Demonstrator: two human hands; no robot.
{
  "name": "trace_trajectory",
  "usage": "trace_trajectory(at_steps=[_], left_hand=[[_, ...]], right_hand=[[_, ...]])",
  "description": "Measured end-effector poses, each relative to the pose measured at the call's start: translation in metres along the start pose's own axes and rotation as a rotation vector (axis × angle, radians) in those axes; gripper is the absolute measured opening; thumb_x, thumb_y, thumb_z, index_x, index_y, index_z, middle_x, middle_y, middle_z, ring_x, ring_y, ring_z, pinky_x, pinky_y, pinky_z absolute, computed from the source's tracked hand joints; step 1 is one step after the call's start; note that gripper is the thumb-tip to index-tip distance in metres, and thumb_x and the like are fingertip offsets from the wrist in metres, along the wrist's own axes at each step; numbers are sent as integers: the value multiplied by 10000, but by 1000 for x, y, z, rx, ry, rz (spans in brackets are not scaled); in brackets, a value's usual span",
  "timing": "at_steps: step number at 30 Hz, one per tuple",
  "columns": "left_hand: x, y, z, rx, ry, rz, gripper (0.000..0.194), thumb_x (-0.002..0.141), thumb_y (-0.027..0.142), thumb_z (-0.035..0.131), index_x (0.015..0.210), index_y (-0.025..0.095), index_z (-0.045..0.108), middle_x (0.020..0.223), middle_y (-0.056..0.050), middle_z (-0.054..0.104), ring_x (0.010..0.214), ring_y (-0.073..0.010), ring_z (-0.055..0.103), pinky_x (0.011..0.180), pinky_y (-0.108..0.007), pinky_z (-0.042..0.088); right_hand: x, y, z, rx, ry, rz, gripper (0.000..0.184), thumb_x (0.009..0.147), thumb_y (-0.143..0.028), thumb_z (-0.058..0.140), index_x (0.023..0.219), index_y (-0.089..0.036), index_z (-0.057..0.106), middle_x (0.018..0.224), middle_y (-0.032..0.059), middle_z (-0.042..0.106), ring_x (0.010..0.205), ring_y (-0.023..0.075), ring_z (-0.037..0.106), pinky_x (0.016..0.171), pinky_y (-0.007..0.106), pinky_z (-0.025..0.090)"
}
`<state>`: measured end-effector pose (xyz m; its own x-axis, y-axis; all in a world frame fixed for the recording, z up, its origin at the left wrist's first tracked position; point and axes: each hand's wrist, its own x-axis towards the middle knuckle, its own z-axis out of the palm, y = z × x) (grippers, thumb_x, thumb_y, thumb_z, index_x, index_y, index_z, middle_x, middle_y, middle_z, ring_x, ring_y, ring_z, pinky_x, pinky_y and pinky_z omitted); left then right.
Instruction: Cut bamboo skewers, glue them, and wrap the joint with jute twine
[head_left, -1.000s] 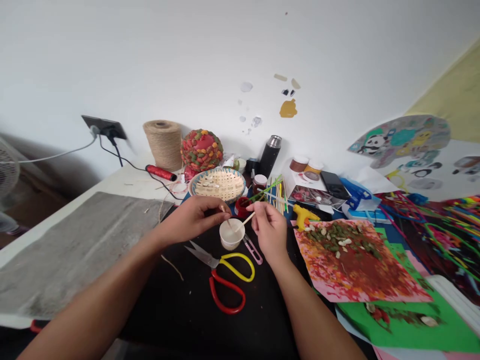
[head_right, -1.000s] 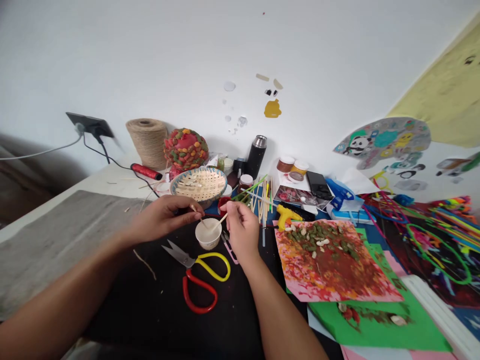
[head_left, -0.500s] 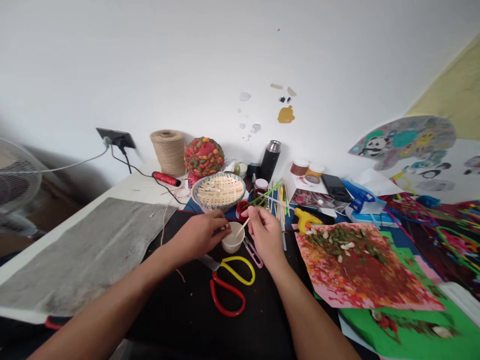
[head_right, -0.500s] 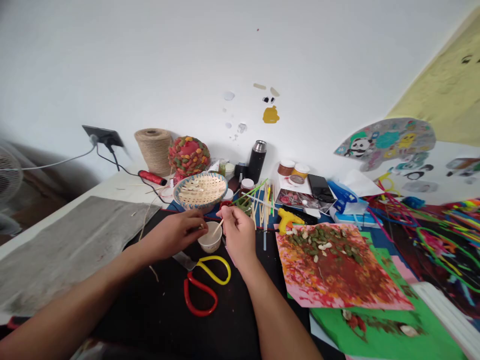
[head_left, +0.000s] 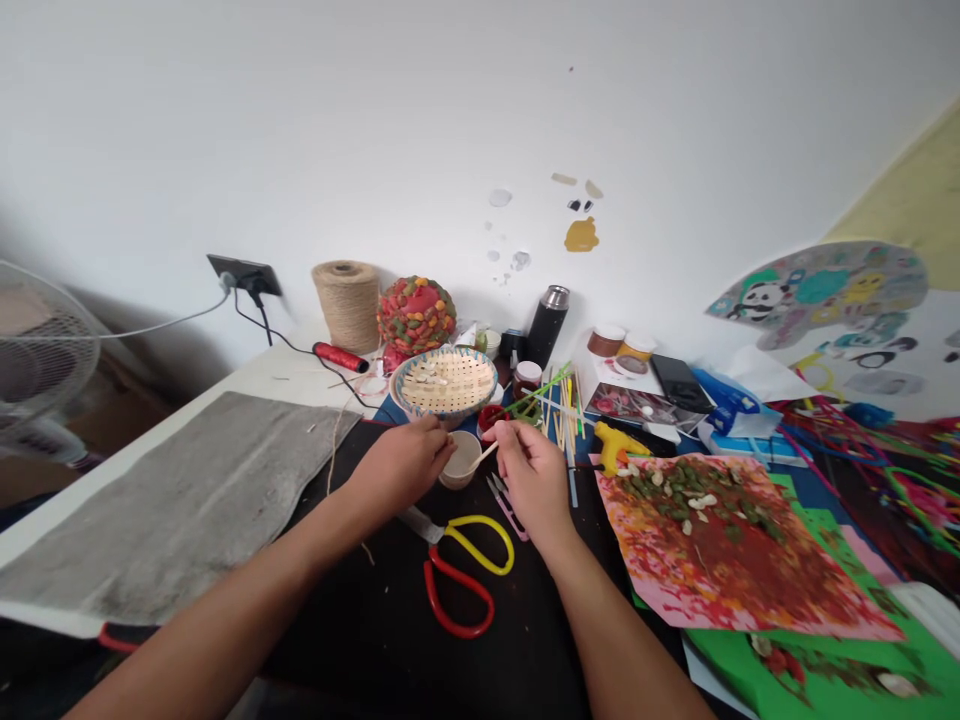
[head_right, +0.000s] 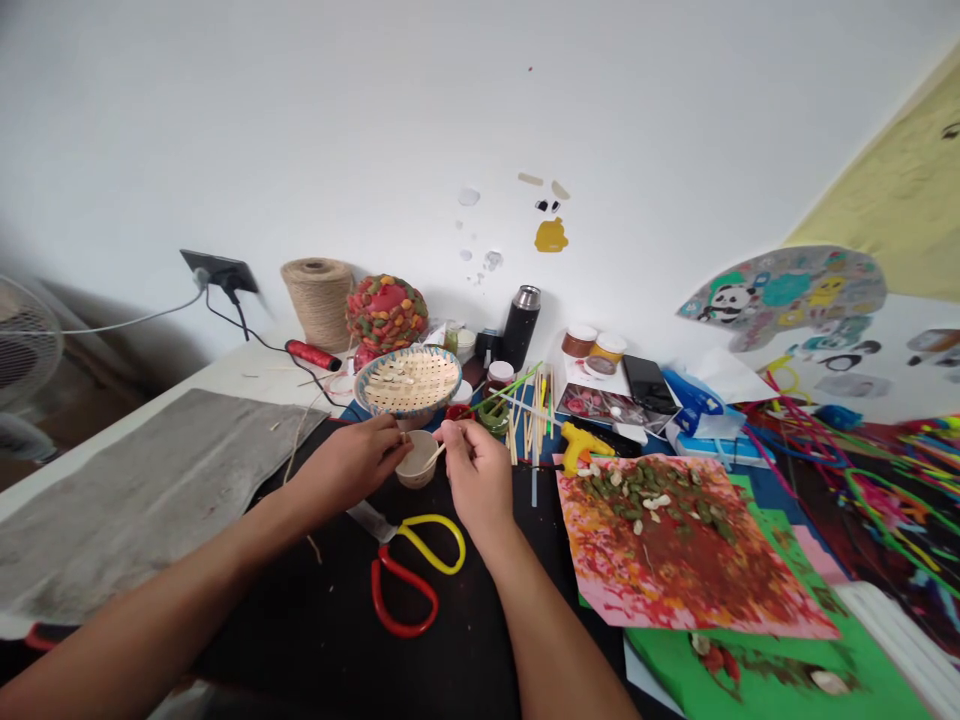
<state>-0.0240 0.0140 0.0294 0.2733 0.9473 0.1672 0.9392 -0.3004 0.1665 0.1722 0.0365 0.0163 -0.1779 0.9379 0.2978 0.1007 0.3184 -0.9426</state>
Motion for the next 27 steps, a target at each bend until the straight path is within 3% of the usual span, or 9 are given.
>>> trace_trajectory(at_steps=[8,15,17,20,22,24,27], left_hand=[[-9,0,-5,-34,115,-7,280,1061,305,543,996,185,788,1020,-94,716,893,-228,719,685,-292,503],[-21,-4,-27,-331,278,92,244,1071,280,538,1008,187,755,1000,-64,722,877,-183,697,764,-284,498],[-28,-2,-37,-452,211,153,250,1078,291,533,970,193,736,972,-48,721,863,-164,684,779,-269,492],[-41,4,-46,-532,-60,248,263,1084,291,520,914,200,698,879,-13,704,804,-144,659,737,-244,471],[-48,5,-44,-451,-216,254,283,1080,294,520,857,193,663,824,-3,682,742,-143,638,685,-253,448],[-53,4,-36,-289,-287,219,304,1075,303,517,825,189,647,816,-15,676,721,-162,634,667,-282,436],[-58,-2,-22,-82,-289,165,295,1076,297,492,875,188,679,905,-60,704,818,-218,670,725,-325,467]], right_hand=[[0,2,-1,25,48,2,471,1026,-593,580,878,-181,753,553,-48,482,486,121,423,497,252,336],[0,0,-1,82,91,4,475,1010,-608,610,861,-178,748,545,-53,486,487,111,427,485,237,323],[1,-1,-2,116,117,10,495,999,-633,616,848,-177,739,540,-55,479,481,108,422,475,234,316],[2,-3,-4,173,128,27,518,989,-659,617,834,-176,722,523,-63,465,461,98,399,455,226,293],[2,-3,-5,208,126,43,519,984,-664,622,829,-177,710,516,-67,459,452,94,393,447,222,284],[2,-3,-5,222,123,51,514,983,-663,629,827,-179,702,515,-69,457,451,93,395,446,220,285],[2,-3,-3,212,118,51,507,992,-653,624,827,-179,699,517,-68,462,456,92,399,451,219,288]])
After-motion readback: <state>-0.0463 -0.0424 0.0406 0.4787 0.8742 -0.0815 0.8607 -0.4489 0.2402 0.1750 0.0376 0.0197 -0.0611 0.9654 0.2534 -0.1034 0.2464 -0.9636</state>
